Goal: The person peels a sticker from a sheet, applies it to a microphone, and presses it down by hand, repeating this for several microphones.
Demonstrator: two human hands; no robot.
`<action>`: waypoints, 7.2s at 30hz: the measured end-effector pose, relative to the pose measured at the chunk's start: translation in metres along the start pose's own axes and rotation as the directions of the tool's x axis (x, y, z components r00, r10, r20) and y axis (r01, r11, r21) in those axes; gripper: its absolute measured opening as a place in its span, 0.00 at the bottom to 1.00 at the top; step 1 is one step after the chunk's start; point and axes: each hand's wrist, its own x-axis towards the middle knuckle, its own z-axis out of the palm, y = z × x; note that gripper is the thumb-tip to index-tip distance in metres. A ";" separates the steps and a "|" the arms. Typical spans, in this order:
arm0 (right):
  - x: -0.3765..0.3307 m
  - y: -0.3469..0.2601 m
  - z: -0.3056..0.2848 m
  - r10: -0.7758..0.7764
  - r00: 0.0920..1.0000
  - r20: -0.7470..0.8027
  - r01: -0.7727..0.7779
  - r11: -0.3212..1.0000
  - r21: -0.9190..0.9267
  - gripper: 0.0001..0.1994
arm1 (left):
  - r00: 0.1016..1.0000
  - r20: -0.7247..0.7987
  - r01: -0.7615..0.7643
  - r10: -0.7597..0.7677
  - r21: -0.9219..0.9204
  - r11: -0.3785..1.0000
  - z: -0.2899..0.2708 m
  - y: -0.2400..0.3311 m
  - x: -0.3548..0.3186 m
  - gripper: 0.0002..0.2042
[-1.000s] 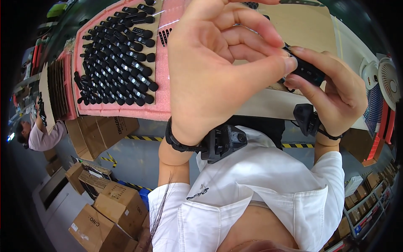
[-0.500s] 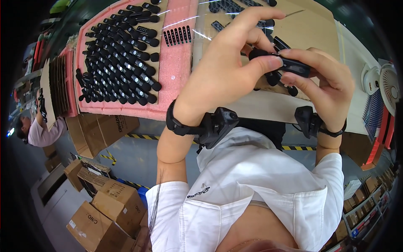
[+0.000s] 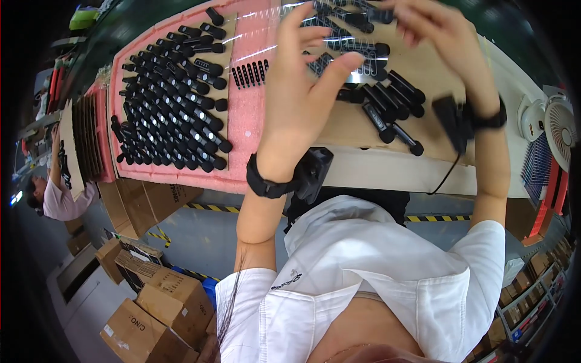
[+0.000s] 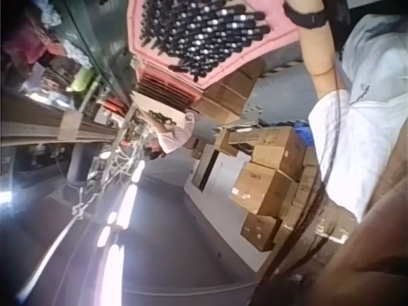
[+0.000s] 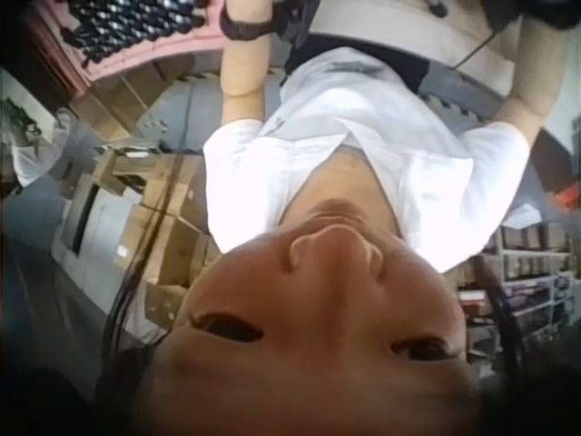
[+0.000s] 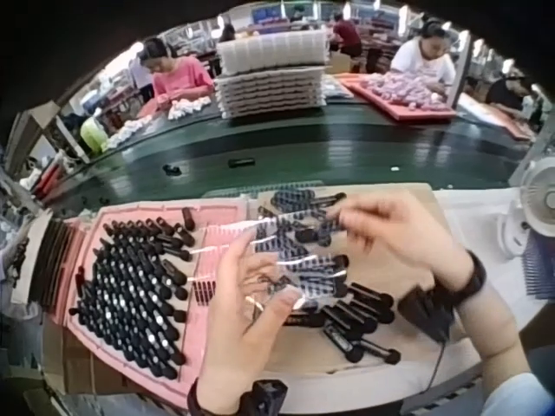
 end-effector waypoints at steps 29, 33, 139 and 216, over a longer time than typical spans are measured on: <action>0.091 0.067 -0.018 0.031 0.989 0.146 0.038 0.894 -0.446 0.11 | 0.996 -0.032 0.085 -0.083 0.075 0.994 -0.006 0.004 -0.029 0.06; 0.070 0.074 -0.032 -0.147 0.989 -0.031 0.082 0.699 -0.710 0.10 | 0.996 -0.032 0.086 -0.084 0.071 0.994 -0.010 0.007 -0.033 0.06; -0.110 -0.079 0.058 -0.374 0.910 -0.180 0.329 0.914 -0.237 0.16 | 0.979 0.091 0.189 -0.183 -0.063 0.980 -0.007 0.057 -0.038 0.10; -0.036 -0.051 0.050 -0.437 0.875 0.210 0.454 0.587 -0.670 0.08 | 0.979 -0.042 -0.118 0.200 0.686 0.718 -0.084 0.002 -0.036 0.07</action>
